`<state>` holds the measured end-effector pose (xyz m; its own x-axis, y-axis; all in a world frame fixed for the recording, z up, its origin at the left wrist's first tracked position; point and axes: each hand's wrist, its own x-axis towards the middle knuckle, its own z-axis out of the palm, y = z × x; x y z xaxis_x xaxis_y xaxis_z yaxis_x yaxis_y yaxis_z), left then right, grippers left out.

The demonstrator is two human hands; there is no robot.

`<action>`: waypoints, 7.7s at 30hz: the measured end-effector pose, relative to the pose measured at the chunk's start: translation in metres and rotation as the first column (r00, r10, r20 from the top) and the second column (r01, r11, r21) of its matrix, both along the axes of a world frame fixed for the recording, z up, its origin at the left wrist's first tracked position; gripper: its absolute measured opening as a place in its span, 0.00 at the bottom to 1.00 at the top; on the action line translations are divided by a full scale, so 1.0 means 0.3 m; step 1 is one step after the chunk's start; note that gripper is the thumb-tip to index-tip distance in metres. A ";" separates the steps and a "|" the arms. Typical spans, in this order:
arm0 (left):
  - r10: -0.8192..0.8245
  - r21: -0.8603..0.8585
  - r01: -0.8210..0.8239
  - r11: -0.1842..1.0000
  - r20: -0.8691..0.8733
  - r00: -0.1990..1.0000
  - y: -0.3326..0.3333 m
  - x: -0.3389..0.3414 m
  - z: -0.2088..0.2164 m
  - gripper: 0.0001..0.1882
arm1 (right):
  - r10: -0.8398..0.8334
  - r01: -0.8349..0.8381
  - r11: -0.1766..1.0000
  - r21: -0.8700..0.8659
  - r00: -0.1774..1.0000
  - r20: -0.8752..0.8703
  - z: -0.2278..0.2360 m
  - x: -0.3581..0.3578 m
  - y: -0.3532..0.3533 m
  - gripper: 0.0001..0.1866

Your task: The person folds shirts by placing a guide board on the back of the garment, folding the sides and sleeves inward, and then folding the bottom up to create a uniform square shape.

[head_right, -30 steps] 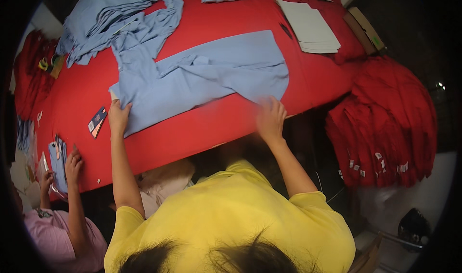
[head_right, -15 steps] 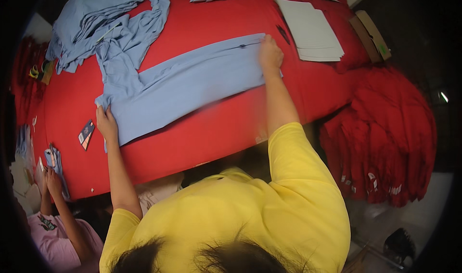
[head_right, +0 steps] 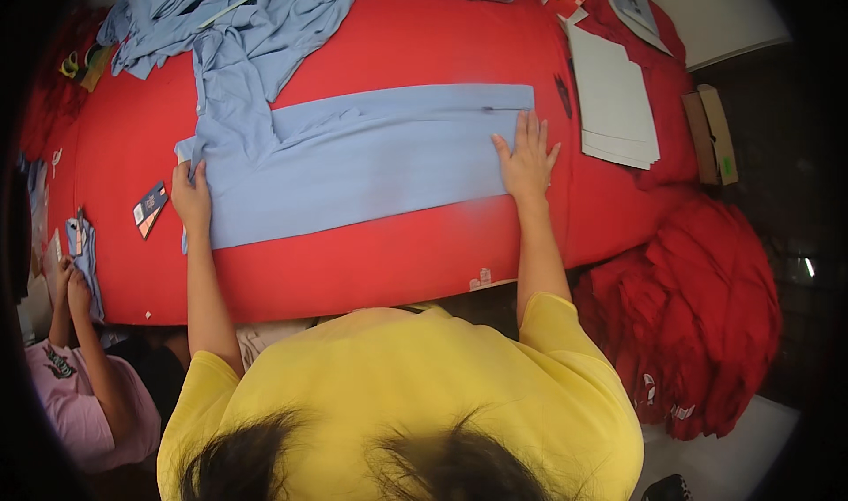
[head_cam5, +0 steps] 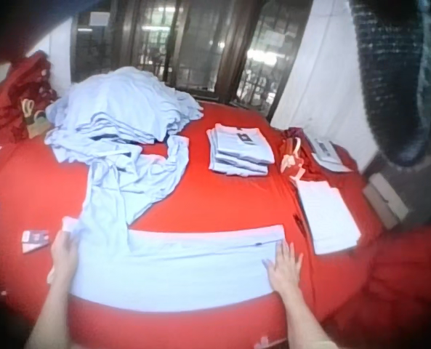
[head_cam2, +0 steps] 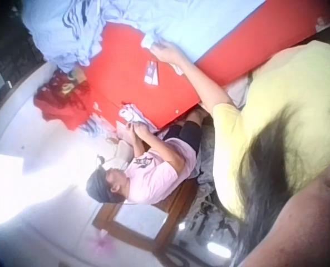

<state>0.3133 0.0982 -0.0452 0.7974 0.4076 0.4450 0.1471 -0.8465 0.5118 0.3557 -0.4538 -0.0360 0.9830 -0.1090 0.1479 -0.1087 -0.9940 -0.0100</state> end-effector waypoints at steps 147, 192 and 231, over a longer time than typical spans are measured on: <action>-0.368 0.213 0.386 0.897 -0.121 0.922 -0.214 -0.099 0.227 0.11 | -0.034 -0.026 0.979 0.200 0.955 0.294 0.099 -0.136 0.109 0.21; -0.858 -0.118 0.898 0.423 -0.371 0.356 -0.945 0.393 0.224 0.11 | 0.279 -0.374 0.622 0.688 0.927 0.251 0.119 0.039 0.339 0.03; -0.552 -0.286 0.472 0.834 -0.395 0.734 -0.670 0.013 0.554 0.23 | 0.601 0.077 -0.133 0.988 0.799 0.018 0.274 -0.173 0.570 0.24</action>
<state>0.3172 -0.1029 0.1210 0.9950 -0.0899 -0.0433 -0.0426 -0.7751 0.6304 0.3037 -0.2826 0.0462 0.8651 0.4889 -0.1121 -0.1695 0.0746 -0.9827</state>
